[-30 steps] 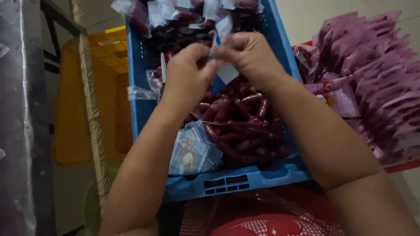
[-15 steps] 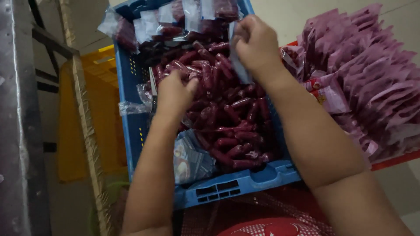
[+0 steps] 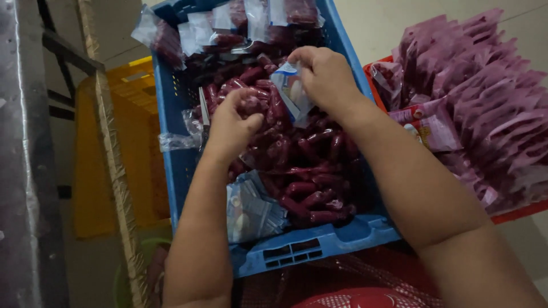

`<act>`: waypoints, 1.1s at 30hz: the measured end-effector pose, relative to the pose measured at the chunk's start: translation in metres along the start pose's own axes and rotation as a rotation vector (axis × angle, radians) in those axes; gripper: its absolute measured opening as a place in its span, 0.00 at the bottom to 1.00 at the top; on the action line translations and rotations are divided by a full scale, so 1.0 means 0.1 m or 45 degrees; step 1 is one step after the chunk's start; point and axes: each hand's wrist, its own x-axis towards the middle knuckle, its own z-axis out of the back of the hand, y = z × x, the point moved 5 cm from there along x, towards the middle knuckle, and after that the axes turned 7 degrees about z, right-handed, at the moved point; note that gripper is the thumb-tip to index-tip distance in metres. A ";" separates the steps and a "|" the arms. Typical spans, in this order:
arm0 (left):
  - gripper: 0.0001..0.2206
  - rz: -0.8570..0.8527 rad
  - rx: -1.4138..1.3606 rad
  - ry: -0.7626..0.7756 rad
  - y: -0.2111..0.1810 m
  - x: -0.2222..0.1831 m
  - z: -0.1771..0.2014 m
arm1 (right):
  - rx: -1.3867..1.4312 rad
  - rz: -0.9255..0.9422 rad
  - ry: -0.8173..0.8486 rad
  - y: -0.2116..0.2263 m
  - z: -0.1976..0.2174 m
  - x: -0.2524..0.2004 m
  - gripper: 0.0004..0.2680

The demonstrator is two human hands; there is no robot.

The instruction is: The person trims packaging with scissors and places small red meat products into plastic pouches by hand.

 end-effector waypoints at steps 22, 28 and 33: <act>0.04 -0.876 0.297 -0.415 -0.35 -0.23 -0.20 | 0.105 0.271 -0.097 0.25 -0.32 -0.15 0.07; 0.04 -0.987 0.322 -0.543 -0.52 -0.35 -0.12 | -0.222 0.350 -0.052 0.05 -0.46 -0.14 0.10; 0.04 -1.015 0.357 -0.618 -0.41 -0.28 -0.07 | 0.274 0.265 -0.079 0.30 -0.35 -0.19 0.07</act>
